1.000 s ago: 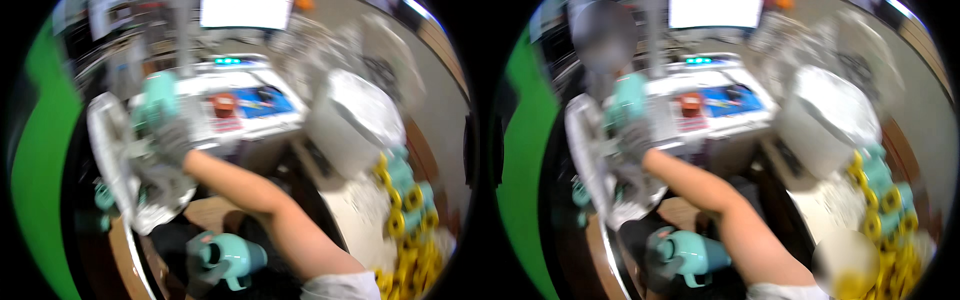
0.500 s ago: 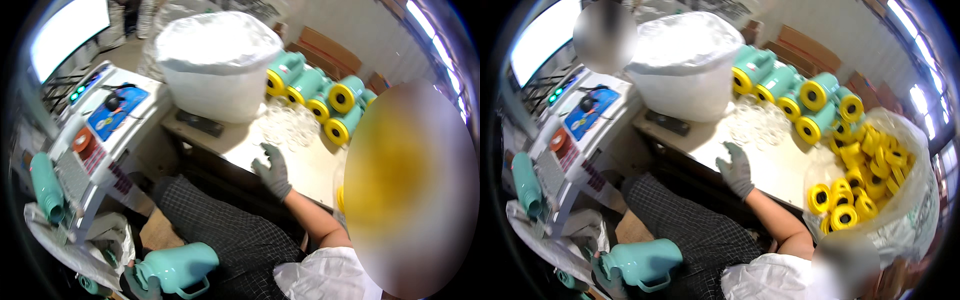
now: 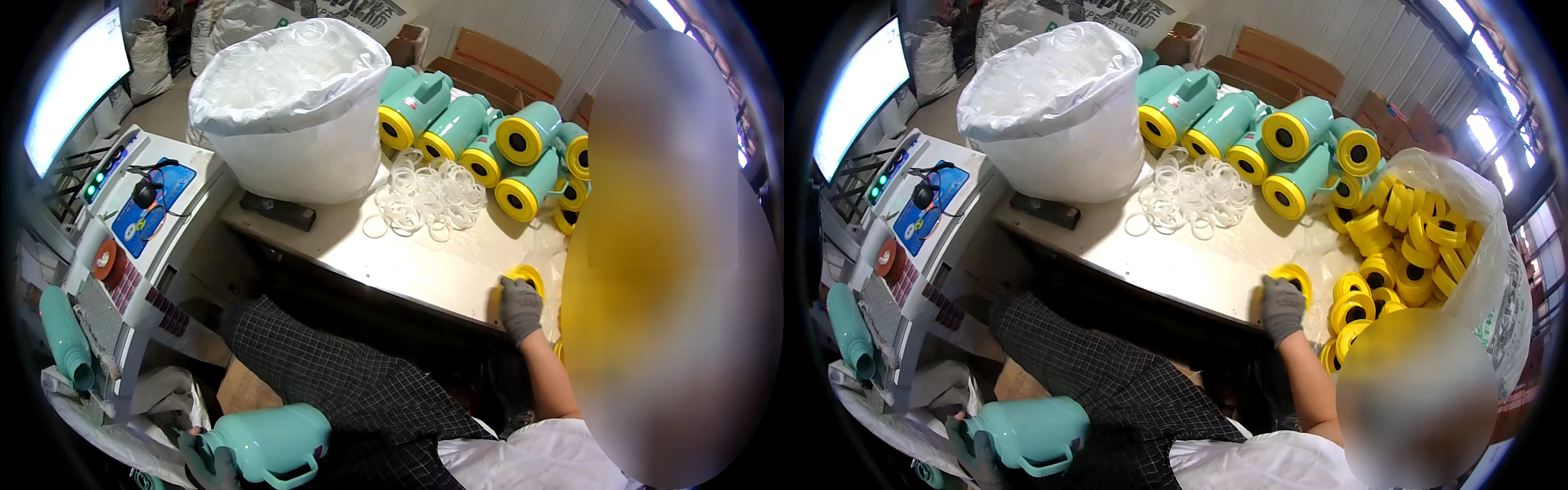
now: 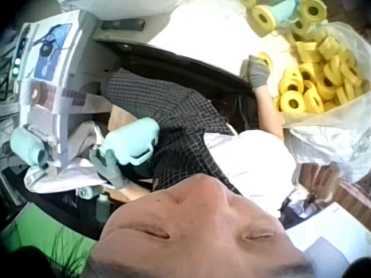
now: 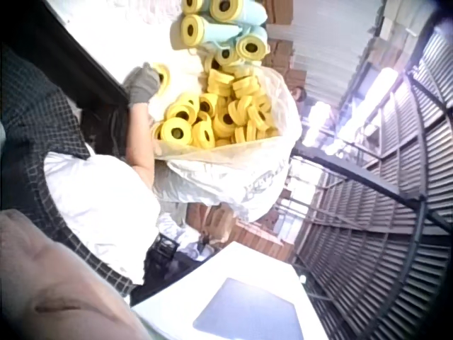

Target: The person assembles teal plastic containers by inserting a white plastic ring into the opening, applying a label, and screwing on a yellow lid. The person handles the items one at a time, placing the finished containers on a nearby table.

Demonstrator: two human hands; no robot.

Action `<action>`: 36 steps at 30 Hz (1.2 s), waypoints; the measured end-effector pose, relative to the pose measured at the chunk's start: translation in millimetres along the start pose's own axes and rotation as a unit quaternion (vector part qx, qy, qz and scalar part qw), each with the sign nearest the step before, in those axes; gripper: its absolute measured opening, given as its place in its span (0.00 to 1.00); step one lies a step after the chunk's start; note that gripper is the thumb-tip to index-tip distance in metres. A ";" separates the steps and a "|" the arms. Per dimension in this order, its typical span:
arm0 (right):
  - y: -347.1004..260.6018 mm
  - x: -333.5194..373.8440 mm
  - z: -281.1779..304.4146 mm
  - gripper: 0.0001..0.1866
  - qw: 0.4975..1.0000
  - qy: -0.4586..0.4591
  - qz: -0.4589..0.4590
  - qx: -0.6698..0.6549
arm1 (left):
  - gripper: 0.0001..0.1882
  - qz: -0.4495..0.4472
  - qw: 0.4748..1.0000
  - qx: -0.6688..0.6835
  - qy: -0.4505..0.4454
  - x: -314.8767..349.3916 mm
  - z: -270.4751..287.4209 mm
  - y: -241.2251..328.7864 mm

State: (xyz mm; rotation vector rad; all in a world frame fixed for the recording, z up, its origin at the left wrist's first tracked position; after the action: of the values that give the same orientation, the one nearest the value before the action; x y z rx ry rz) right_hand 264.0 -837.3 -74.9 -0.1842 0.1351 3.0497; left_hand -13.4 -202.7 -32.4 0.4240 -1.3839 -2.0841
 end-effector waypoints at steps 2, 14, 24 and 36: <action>-93.6 -9.0 65.0 0.14 0.969 0.117 0.166 -0.141 | 0.34 -0.027 0.999 -0.028 0.014 9.2 7.1 1.2; -382.1 32.9 -20.3 0.20 0.727 0.025 0.240 -0.643 | 0.17 0.067 0.910 0.289 0.291 106.4 61.9 -76.1; -395.2 9.2 -0.2 0.23 0.687 -0.121 0.255 -0.670 | 0.15 0.146 0.798 0.470 0.347 97.7 -25.0 -131.0; -411.2 82.2 144.5 0.34 0.520 0.022 0.607 -0.601 | 0.20 0.161 0.780 0.574 0.190 78.6 -67.7 -138.2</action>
State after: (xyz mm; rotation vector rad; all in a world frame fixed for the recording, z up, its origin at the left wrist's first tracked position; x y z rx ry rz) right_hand 202.3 -409.3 23.7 -0.2942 -3.0719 3.2462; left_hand -77.7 -262.5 -181.3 0.9262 -2.1229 -0.6031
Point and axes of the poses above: each hand's wrist, its own x-axis away from the middle knuckle, its own z-axis out of the back of the hand, y = z × x, the point moved 7 cm from there along -x, towards the middle knuckle, and after that the axes turned 5 degrees about z, right-handed, at the moved point
